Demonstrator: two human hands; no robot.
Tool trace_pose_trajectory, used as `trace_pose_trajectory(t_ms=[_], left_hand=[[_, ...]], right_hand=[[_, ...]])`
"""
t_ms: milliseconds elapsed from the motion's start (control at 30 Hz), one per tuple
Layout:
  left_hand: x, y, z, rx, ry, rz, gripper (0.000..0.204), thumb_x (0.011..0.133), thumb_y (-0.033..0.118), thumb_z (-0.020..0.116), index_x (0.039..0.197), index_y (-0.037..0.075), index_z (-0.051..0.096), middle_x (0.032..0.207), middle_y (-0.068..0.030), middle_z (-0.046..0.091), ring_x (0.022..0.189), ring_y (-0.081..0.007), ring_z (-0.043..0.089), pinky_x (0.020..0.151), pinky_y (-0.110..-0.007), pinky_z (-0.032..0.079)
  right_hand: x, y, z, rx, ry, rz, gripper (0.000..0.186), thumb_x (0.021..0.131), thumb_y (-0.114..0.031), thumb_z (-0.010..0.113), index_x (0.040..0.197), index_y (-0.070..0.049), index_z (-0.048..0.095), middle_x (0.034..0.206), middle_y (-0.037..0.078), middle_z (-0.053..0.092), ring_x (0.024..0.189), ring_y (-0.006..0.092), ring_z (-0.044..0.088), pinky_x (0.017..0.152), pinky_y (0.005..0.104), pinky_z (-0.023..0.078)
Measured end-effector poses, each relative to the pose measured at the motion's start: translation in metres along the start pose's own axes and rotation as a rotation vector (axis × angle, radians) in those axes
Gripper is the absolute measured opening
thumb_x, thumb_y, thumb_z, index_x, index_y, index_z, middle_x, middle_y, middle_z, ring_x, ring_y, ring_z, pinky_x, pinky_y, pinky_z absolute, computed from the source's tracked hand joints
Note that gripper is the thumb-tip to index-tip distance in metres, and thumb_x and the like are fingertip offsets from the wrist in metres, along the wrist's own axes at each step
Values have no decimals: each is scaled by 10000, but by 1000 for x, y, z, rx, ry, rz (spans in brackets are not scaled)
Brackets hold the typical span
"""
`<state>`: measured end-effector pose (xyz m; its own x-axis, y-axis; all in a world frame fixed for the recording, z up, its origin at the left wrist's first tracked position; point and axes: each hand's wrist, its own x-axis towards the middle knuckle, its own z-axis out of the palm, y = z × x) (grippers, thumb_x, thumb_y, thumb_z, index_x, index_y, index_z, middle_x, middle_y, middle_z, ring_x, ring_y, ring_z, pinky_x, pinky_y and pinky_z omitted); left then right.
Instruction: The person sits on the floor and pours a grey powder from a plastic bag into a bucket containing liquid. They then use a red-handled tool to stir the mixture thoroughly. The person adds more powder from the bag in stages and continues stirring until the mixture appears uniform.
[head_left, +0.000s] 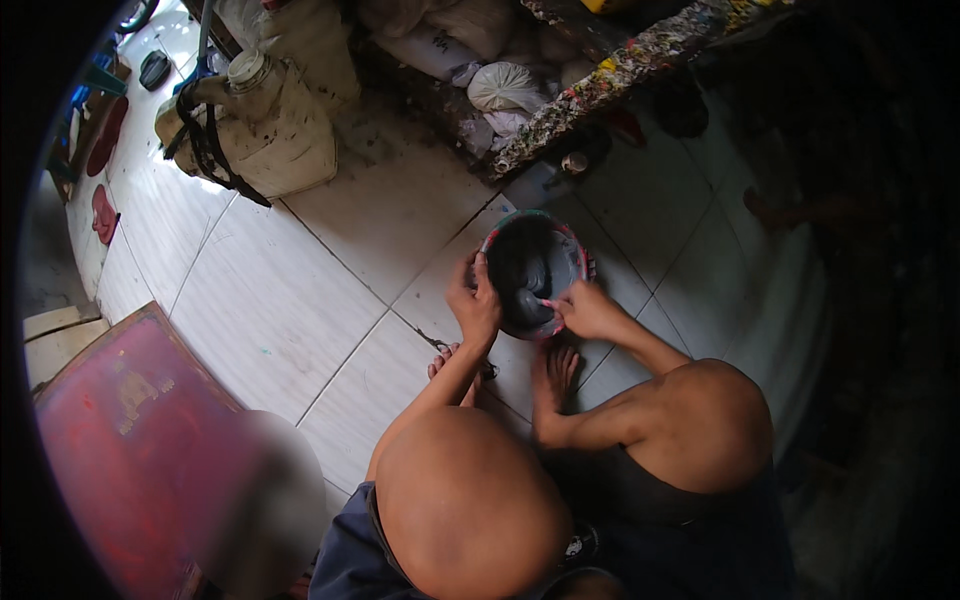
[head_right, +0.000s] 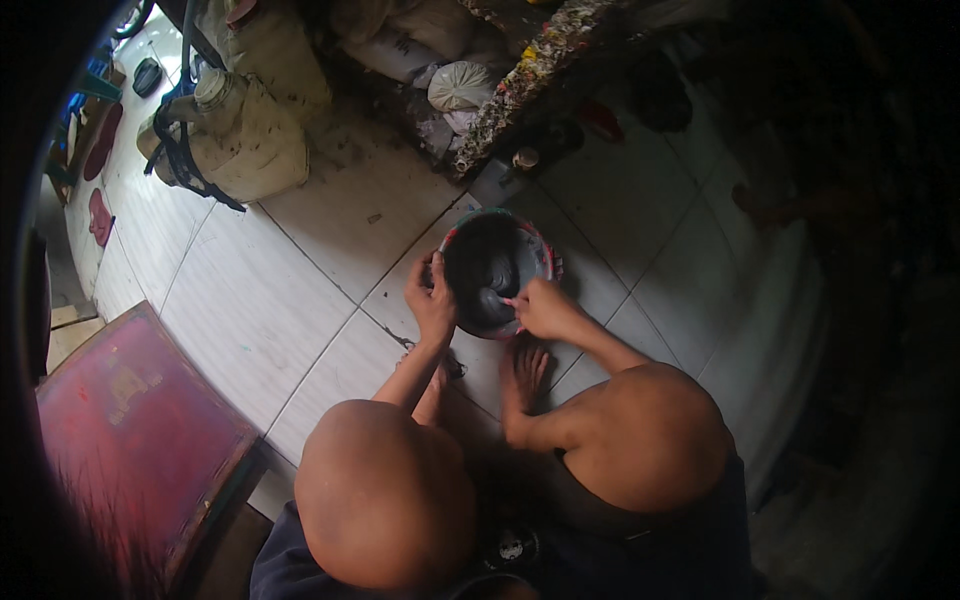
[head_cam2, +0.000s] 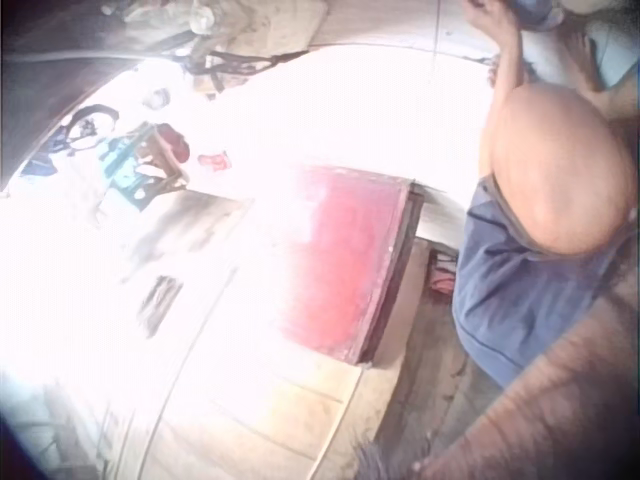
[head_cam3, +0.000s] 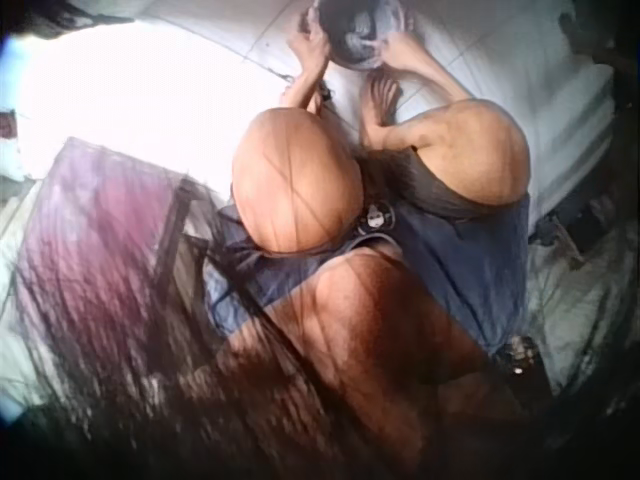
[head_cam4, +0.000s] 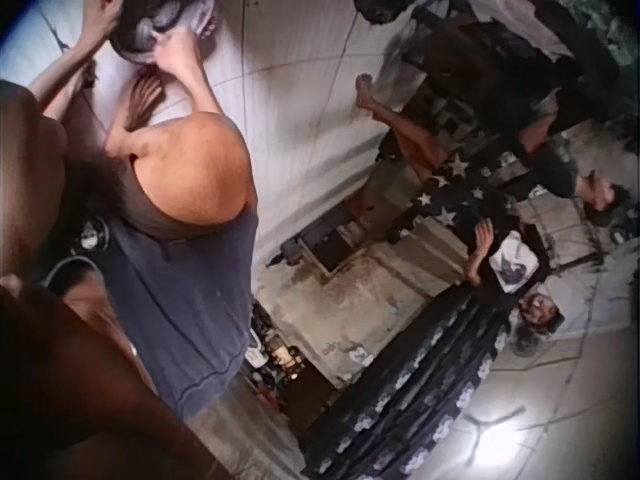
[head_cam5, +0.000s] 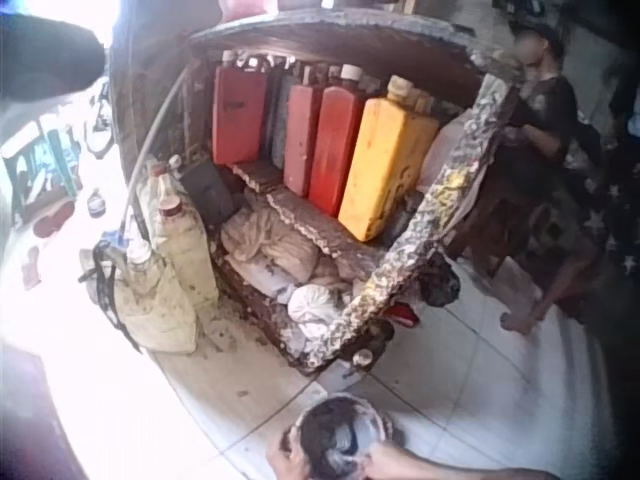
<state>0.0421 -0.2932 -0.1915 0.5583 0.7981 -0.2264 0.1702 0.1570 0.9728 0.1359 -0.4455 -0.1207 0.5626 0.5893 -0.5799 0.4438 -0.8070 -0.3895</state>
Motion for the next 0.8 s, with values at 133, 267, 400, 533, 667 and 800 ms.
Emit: trace_pose_trajectory(t_ms=[133, 267, 400, 533, 667, 800], left_hand=[[5, -15, -4, -46, -11, 58, 296, 970, 253, 586, 1068, -13, 670, 792, -62, 653, 698, -92, 560, 617, -239, 452], [6, -12, -10, -221, -46, -110, 344, 960, 269, 611, 1054, -58, 664, 857, -72, 672, 781, -119, 580, 708, -249, 468], [12, -24, -16, -208, -20, -93, 359, 950, 271, 627, 1054, -71, 664, 887, -87, 677, 814, -126, 582, 758, -258, 468], [12, -19, -12, -200, -32, -154, 329, 947, 264, 630, 1011, -56, 672, 847, -55, 656, 775, -101, 555, 714, -249, 452], [18, -22, -18, -146, 2, -104, 310, 945, 258, 631, 945, -48, 677, 787, -8, 623, 728, -75, 514, 678, -235, 427], [19, -21, -12, -128, -12, -82, 311, 946, 253, 628, 951, -54, 676, 795, -18, 633, 741, -82, 529, 703, -241, 438]], right_hand=[[26, -18, -30, 124, 147, -80, 235, 897, -138, 557, 791, 35, 675, 699, 254, 630, 719, 375, 667, 637, 451, 498], [9, 6, 4, 47, 98, -113, 246, 916, -141, 556, 827, 63, 662, 767, 324, 606, 828, 478, 622, 729, 527, 503], [4, -2, -28, -188, 82, 64, 174, 842, -97, 613, 824, 64, 678, 793, 316, 625, 839, 484, 631, 755, 496, 526], [30, 12, 28, -4, 29, -234, 231, 826, -166, 673, 802, 64, 679, 754, 285, 642, 803, 488, 633, 761, 492, 529], [26, -23, -39, -400, -78, -266, 180, 799, -166, 697, 819, 13, 708, 725, 225, 662, 756, 378, 684, 650, 467, 538], [54, -15, -30, -677, 195, -473, 214, 689, -108, 705, 884, -20, 715, 757, 197, 684, 751, 335, 698, 648, 435, 552]])
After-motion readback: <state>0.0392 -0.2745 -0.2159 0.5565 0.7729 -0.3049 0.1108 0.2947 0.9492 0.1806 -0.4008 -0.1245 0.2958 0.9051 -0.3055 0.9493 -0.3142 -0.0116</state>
